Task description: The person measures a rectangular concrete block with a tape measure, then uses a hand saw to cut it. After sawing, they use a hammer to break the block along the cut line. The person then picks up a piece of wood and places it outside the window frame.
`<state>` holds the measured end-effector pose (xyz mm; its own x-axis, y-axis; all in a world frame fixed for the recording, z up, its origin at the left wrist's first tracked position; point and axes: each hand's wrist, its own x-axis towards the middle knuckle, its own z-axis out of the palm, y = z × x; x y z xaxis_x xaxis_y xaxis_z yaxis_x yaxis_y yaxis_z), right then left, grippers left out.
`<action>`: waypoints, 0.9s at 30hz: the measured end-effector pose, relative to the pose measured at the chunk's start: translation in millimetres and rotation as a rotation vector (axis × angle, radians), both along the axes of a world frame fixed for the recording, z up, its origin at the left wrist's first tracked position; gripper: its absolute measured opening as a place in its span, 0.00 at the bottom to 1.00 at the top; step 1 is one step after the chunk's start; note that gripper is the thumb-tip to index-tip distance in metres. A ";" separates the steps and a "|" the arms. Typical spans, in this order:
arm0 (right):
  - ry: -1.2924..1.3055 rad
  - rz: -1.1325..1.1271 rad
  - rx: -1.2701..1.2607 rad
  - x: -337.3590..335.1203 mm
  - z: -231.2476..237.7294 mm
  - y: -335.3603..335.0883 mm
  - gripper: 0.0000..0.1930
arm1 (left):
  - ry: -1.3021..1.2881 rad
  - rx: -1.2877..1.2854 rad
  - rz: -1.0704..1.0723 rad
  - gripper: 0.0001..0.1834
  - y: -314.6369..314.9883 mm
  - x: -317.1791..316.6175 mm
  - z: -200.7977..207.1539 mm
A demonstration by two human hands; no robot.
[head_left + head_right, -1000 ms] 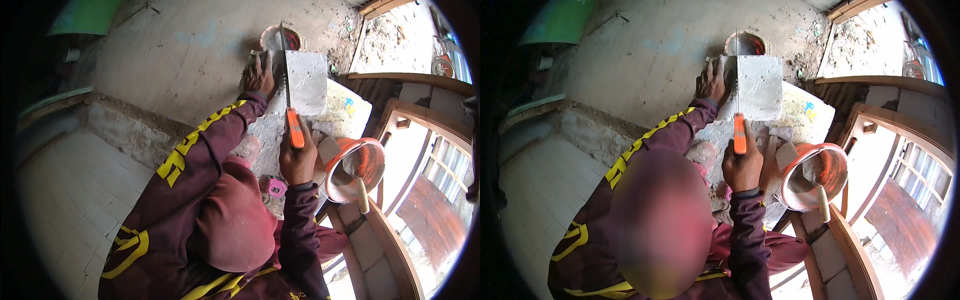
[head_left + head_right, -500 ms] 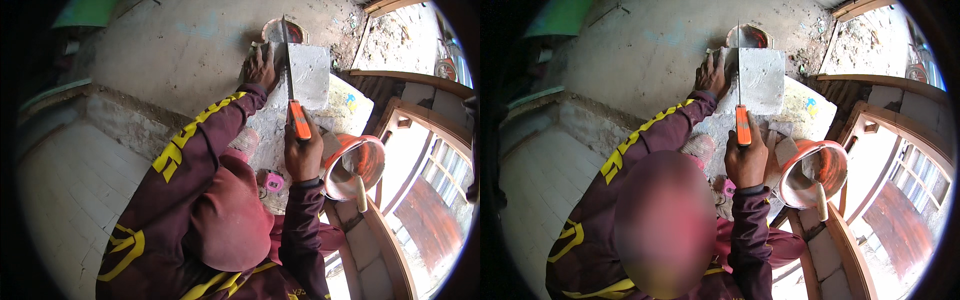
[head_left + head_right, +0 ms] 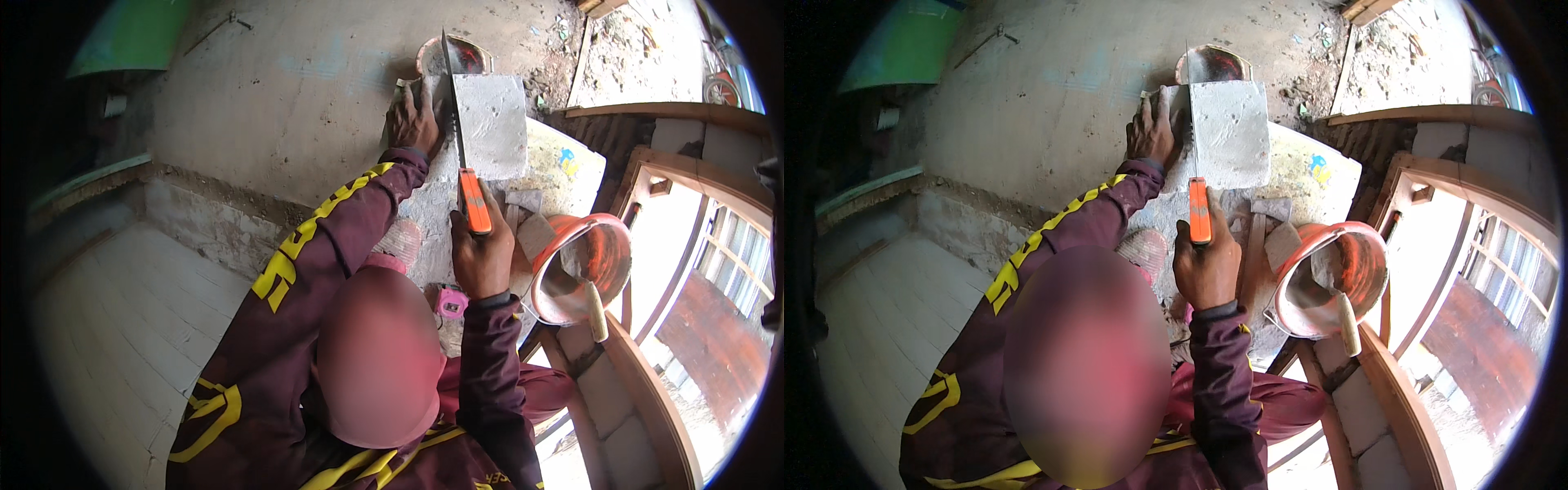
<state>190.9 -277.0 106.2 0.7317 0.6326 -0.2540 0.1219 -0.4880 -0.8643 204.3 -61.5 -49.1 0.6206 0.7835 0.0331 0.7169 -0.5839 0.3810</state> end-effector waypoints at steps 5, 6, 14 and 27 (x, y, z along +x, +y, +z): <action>-0.051 0.012 -0.137 -68.0 57.1 -71.6 0.33 | -0.037 -0.044 0.024 0.31 -2.0 1.8 -1.0; -0.028 0.007 -0.106 -75.6 69.0 -83.0 0.33 | 0.032 0.021 0.010 0.33 -3.8 -0.1 -0.8; -0.056 0.003 0.061 -5.7 -6.7 -13.9 0.26 | -0.045 0.097 -0.019 0.31 3.1 3.8 8.3; 0.041 -0.042 0.056 -16.6 -14.4 -29.8 0.30 | -0.039 -0.036 -0.004 0.32 -4.2 -0.2 5.4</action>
